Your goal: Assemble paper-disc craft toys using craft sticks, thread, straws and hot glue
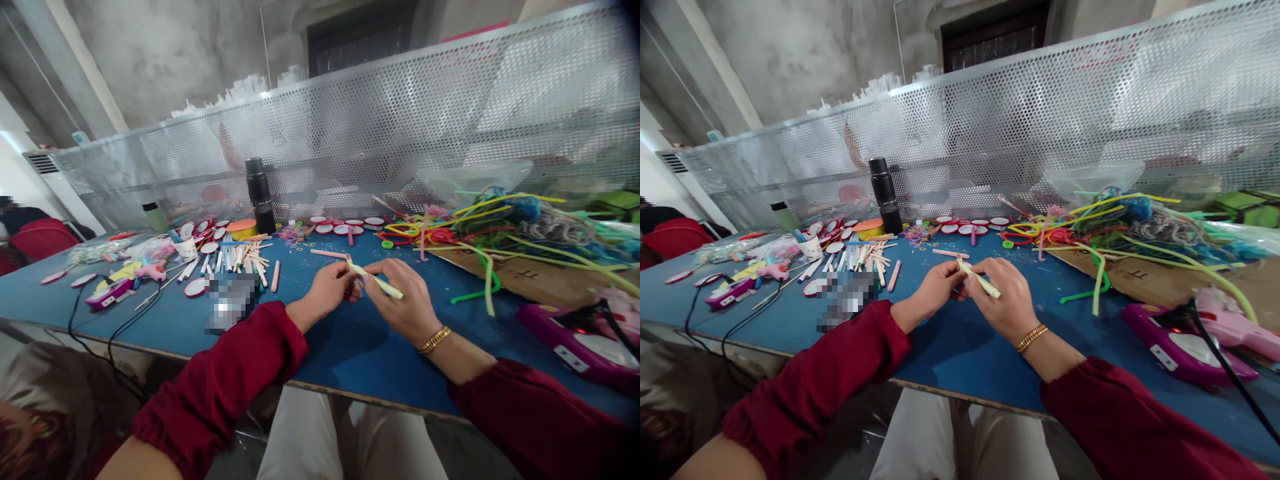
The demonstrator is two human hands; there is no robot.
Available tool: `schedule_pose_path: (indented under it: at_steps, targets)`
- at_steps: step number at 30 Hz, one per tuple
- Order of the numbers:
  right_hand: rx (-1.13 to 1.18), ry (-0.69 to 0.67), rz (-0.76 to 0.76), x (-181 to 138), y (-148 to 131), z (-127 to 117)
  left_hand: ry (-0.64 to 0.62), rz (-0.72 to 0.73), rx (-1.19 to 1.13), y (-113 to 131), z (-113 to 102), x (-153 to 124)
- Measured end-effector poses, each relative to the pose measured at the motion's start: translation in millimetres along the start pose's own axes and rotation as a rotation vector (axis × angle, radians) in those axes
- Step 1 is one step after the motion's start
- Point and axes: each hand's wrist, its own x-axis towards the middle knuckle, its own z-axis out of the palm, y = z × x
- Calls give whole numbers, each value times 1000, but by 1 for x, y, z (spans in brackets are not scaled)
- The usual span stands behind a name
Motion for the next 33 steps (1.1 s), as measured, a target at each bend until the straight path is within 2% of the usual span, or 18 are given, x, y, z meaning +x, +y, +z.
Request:
schedule_pose_path:
  at_steps: [8, 17, 33]
  targets:
    - [32, -12, 49, 2, -2, -1, -15, -20, -1, 1, 1, -1]
    - [10, -11, 21, 2, -2, -2, -10, -11, 7, 1, 2, -3]
    - [17, -11, 56, 3, -2, -2, -7, -24, -2, 1, 3, -2]
